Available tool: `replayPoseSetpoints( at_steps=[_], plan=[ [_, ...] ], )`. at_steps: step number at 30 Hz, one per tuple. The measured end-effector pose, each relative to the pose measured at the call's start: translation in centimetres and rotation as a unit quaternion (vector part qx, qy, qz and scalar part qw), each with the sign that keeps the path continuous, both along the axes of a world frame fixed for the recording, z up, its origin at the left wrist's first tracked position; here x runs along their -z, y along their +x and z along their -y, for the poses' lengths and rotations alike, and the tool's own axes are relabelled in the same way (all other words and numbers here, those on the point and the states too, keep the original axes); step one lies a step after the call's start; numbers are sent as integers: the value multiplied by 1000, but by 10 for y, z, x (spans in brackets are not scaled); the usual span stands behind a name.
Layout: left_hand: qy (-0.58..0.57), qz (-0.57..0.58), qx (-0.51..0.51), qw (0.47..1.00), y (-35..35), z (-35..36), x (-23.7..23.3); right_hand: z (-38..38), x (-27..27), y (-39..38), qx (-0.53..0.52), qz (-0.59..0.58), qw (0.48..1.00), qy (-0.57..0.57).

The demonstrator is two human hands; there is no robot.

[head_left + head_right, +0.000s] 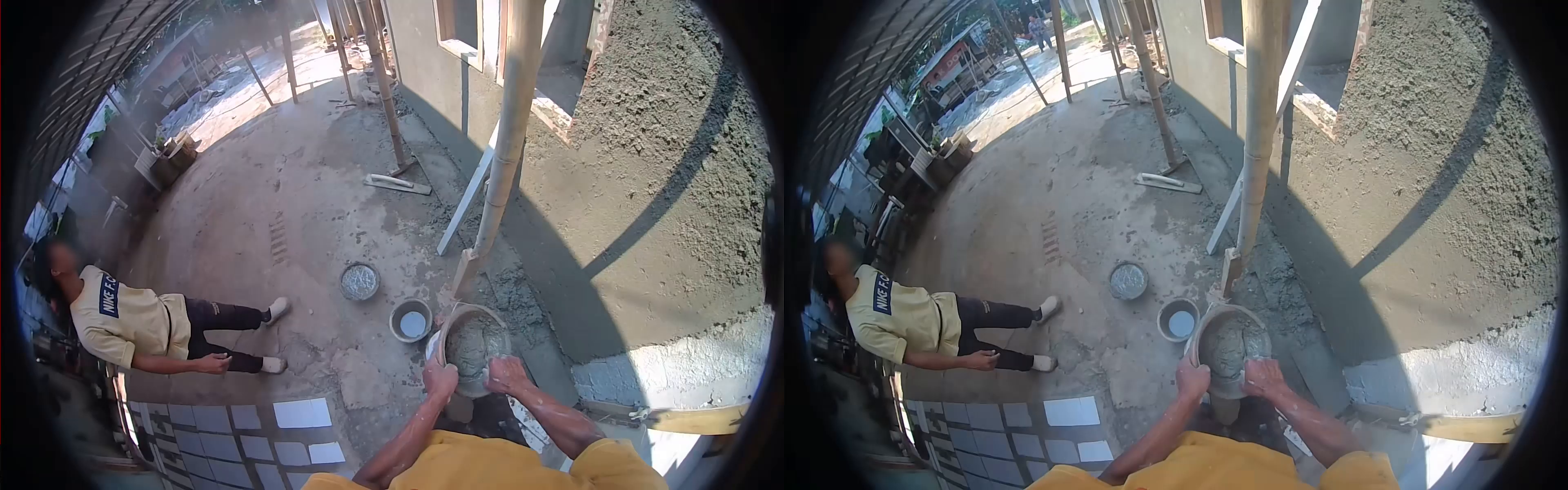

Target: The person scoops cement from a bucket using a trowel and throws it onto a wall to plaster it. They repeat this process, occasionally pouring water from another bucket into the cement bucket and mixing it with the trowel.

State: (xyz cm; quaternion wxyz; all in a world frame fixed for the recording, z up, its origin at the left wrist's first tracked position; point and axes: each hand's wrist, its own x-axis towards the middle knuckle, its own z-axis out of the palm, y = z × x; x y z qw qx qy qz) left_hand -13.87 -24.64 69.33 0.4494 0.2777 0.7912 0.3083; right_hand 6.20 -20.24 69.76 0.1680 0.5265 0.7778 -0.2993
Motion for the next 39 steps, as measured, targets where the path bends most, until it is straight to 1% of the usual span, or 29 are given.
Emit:
replayPoseSetpoints(
  at_steps=[2, 3, 4, 5, 7, 8, 10, 11, 13, 14, 16, 17, 18, 20, 22, 24, 26, 27, 28, 29, 30, 32, 33, 34, 35, 36, 37, 38, 39],
  plan=[
    [20, -10, 5, 1000, -7, -6, 5, 13, -14, -3, 102, -60, 992, 35],
    [31, 12, -1, 999, -10, -2, 1, 31, -26, -2, 157, -88, 983, 44],
    [46, 35, -9, 998, -11, -5, -12, 38, -40, -1, 182, -91, 977, 64],
    [64, 61, -19, 996, -11, -7, -20, 34, -46, 1, 183, -95, 976, 67],
    [78, 99, -32, 992, -21, -4, 20, 28, -65, 7, 209, -101, 970, 72],
    [87, 121, -15, 989, -24, -5, 37, 19, -88, 7, 217, -98, 969, 64],
    [103, 118, -46, 987, -30, 0, 44, 2, -127, 19, 216, -130, 962, 106],
    [141, 146, -43, 978, -39, 4, 78, -7, -156, 27, 191, -136, 962, 141],
    [101, 164, -71, 979, -51, 6, 101, -29, -222, 37, 147, -142, 957, 205],
    [92, 136, -105, 981, -62, 15, 111, -37, -254, 38, 127, -148, 954, 227],
    [117, 88, -70, 987, -88, 28, 154, -53, -322, 48, 61, -219, 939, 257],
    [85, 85, -98, 988, -97, 34, 158, -56, -361, 50, 48, -260, 929, 261],
    [51, 83, -129, 987, -102, 41, 158, -58, -398, 54, 33, -300, 917, 263],
    [-3, 76, -182, 980, -106, 53, 142, -71, -446, 68, -32, -373, 882, 286],
    [-14, 69, -203, 977, -99, 49, 124, -80, -502, 84, -39, -377, 898, 222],
    [-19, 56, -213, 975, -93, 44, 108, -74, -549, 96, -5, -391, 894, 217],
    [-23, 50, -224, 973, -90, 42, 98, -103, -571, 136, -56, -433, 873, 216],
    [-29, 48, -228, 972, -88, 45, 95, -117, -580, 160, -38, -495, 838, 226],
    [-34, 46, -234, 971, -89, 51, 92, -162, -579, 209, -22, -549, 802, 234],
    [-38, 38, -233, 971, -90, 53, 91, -220, -544, 254, -24, -767, 632, 110],
    [-46, 27, -234, 971, -95, 66, 89, -227, -472, 250, 91, -805, 573, 127],
    [-49, 26, -237, 970, -97, 68, 91, -238, -330, 240, 310, -842, 405, 177],
    [-52, 24, -244, 968, -103, 71, 98, -198, -262, 203, 397, -771, 491, 82],
    [-59, 18, -242, 968, -107, 77, 105, -162, -198, 166, 456, -665, 591, 28],
    [-61, 2, -240, 969, -121, 87, 118, -129, -144, 136, 460, -526, 716, -5],
    [-60, -9, -237, 970, -129, 99, 126, -97, -112, 109, 435, -451, 777, -62],
    [-52, -12, -230, 972, -124, 102, 111, -72, -96, 87, 394, -408, 817, -109],
    [-24, -8, -217, 976, -112, 99, 99, -58, -76, 70, 322, -364, 867, -111],
    [4, -3, -204, 979, -92, 92, 66, -44, -64, 60, 224, -337, 914, -7]
  ],
)
